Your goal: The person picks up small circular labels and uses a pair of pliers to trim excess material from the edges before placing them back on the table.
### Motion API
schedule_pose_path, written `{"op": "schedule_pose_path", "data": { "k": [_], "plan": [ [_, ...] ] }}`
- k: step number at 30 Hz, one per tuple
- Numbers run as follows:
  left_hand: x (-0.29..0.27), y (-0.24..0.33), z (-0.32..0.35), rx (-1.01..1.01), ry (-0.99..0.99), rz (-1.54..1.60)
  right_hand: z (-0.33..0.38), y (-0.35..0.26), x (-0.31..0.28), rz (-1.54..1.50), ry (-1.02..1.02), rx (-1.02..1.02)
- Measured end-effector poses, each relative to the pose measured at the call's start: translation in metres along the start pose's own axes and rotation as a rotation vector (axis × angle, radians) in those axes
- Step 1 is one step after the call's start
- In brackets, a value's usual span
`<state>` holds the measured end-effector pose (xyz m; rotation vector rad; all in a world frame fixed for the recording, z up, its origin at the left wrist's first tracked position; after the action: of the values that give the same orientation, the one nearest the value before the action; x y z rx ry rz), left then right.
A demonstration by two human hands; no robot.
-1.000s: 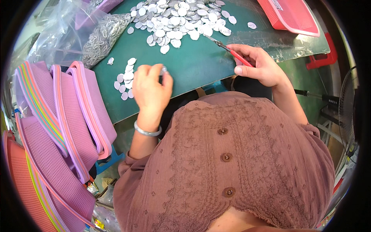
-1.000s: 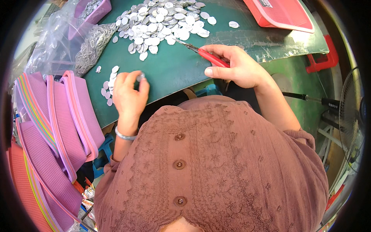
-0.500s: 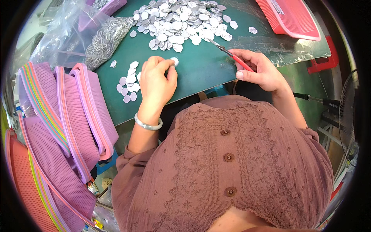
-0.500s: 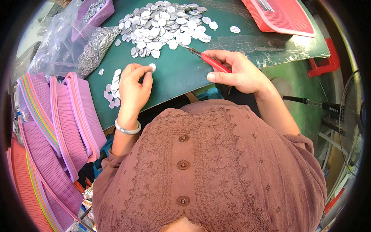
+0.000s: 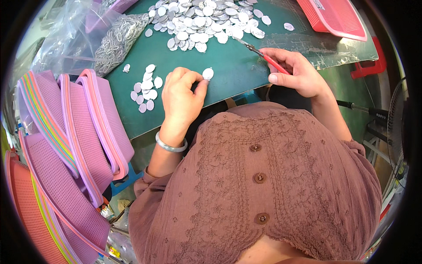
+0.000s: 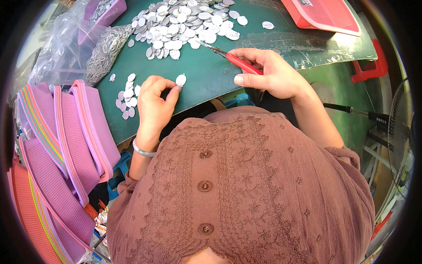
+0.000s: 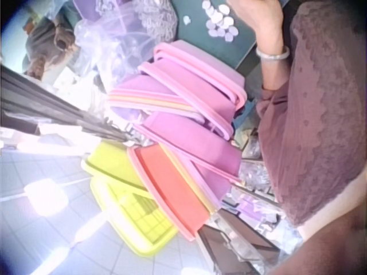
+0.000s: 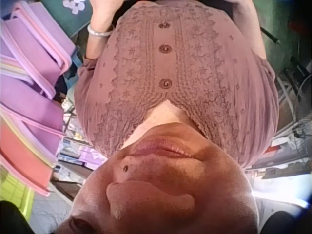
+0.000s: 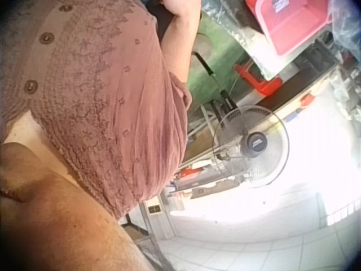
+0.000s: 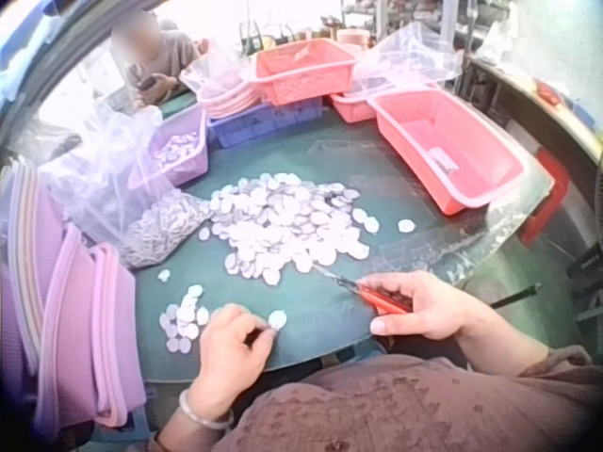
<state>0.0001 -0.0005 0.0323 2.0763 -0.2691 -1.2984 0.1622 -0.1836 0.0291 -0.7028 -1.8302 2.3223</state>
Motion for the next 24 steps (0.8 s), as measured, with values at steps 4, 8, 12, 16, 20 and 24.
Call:
{"op": "schedule_pose_path", "data": {
  "k": [4, 8, 12, 16, 20, 24],
  "plan": [
    [0.007, 0.004, 0.004, -0.063, -0.028, 0.082, -0.002, 0.002, 0.0, 0.013, -0.003, -0.011],
    [0.002, -0.001, 0.004, -0.021, -0.035, 0.242, -0.001, 0.004, 0.0, 0.011, 0.001, 0.005],
    [-0.004, -0.007, 0.003, 0.056, 0.032, 0.045, -0.002, 0.008, -0.001, 0.017, 0.01, 0.009],
    [0.005, -0.002, 0.002, 0.042, 0.043, 0.034, -0.002, 0.006, -0.001, 0.032, -0.001, 0.015],
    [0.015, 0.009, 0.0, -0.004, 0.065, -0.004, -0.003, 0.007, 0.0, 0.008, -0.003, 0.016],
    [0.013, 0.014, -0.003, -0.026, 0.123, -0.107, -0.001, 0.001, 0.002, -0.007, -0.016, 0.009]
  ]
}}
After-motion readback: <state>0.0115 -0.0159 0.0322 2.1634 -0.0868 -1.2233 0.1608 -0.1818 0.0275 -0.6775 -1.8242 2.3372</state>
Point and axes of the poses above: each hand's wrist, its own z-axis away from the middle knuckle, its own x-axis out of the palm, y = z × x, the point moved 5 cm from there along -z, towards the middle knuckle, and after that the axes turned 8 degrees about z, right-handed, at the moved point
